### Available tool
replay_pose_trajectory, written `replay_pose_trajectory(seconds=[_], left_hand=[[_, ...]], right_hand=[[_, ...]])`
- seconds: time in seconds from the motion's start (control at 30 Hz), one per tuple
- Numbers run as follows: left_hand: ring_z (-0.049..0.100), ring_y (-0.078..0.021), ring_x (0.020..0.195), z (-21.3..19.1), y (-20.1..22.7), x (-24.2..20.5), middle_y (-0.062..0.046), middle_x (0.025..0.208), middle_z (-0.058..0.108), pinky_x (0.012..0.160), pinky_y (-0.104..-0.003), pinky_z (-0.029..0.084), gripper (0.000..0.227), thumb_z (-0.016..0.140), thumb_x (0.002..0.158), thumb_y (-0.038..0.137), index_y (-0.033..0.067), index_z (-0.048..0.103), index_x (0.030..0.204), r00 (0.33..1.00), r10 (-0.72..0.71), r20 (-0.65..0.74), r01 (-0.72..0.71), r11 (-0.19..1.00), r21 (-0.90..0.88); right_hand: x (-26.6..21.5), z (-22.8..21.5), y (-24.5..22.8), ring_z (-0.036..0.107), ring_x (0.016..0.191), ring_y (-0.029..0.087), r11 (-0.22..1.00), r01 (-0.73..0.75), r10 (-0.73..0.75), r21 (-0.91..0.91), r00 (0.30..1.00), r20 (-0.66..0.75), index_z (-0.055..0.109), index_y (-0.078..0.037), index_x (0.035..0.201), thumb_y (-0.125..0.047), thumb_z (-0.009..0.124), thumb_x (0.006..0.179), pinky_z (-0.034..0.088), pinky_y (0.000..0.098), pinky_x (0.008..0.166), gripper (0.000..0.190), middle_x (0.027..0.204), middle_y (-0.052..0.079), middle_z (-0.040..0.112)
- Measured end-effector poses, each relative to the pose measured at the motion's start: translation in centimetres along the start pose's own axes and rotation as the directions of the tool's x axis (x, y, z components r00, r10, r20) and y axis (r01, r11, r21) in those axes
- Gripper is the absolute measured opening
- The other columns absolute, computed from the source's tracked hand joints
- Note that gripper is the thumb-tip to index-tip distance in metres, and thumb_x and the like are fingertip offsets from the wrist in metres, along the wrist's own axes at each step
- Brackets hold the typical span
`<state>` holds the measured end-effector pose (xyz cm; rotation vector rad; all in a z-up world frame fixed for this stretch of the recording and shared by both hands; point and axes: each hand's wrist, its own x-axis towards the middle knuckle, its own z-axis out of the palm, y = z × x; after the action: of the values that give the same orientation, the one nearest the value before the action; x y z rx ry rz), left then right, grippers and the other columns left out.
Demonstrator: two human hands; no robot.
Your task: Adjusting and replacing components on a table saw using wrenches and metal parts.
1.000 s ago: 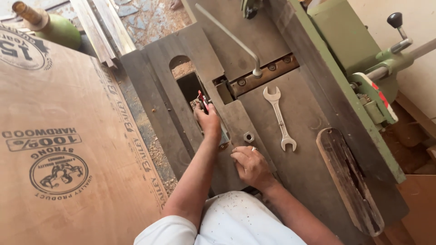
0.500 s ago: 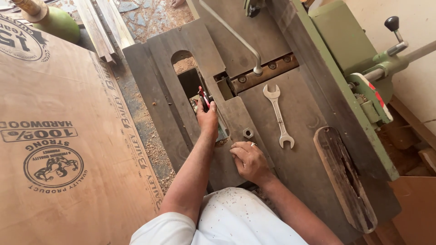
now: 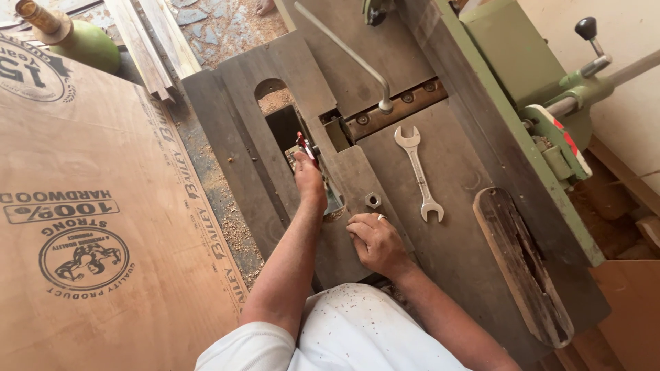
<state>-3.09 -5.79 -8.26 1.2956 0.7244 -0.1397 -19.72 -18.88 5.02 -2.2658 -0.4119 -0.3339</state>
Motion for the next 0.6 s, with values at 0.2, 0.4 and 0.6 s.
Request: replay_pose_trajectory(seconds=[0.2, 0.4, 0.6], left_hand=[[0.059, -0.0187, 0.118, 0.2, -0.5, 1.0, -0.003, 0.134, 0.065, 0.103, -0.036, 0.046, 0.071, 0.029, 0.102, 0.064, 0.0124, 0.056, 0.144, 0.996, -0.083, -0.013, 0.082, 0.996, -0.046], [0.061, -0.0185, 0.122, -0.3, -1.2, 1.9, -0.002, 0.137, 0.065, 0.105, -0.035, 0.048, 0.068, 0.029, 0.103, 0.061, 0.0131, 0.055, 0.144, 0.997, -0.004, 0.077, 0.018, 0.983, -0.185], [0.056, -0.0209, 0.13, -0.4, -1.2, 1.6, -0.004, 0.144, 0.059, 0.11, -0.036, 0.044, 0.067, 0.03, 0.104, 0.061, 0.013, 0.051, 0.147, 0.997, 0.025, 0.071, -0.006, 0.965, -0.262]], right_hand=[[-0.1, -0.3, 0.3, 0.068, 0.091, 0.03, 1.0, -0.017, 0.018, 0.022, 1.0, -0.018, 0.07, -0.006, 0.098, -0.002, 0.072, 0.086, 0.055, 0.0395, 0.083, 0.013, 0.104, 0.009, 0.071], [-0.3, -0.4, 0.5, 0.067, 0.093, 0.03, 0.998, -0.042, 0.043, 0.045, 0.999, -0.015, 0.069, -0.005, 0.098, -0.003, 0.071, 0.085, 0.054, 0.0409, 0.086, 0.013, 0.104, 0.009, 0.071], [-0.4, -0.4, 0.5, 0.067, 0.094, 0.03, 0.998, -0.041, 0.041, 0.052, 0.999, -0.001, 0.069, -0.005, 0.098, -0.004, 0.071, 0.086, 0.054, 0.041, 0.086, 0.012, 0.105, 0.008, 0.071]])
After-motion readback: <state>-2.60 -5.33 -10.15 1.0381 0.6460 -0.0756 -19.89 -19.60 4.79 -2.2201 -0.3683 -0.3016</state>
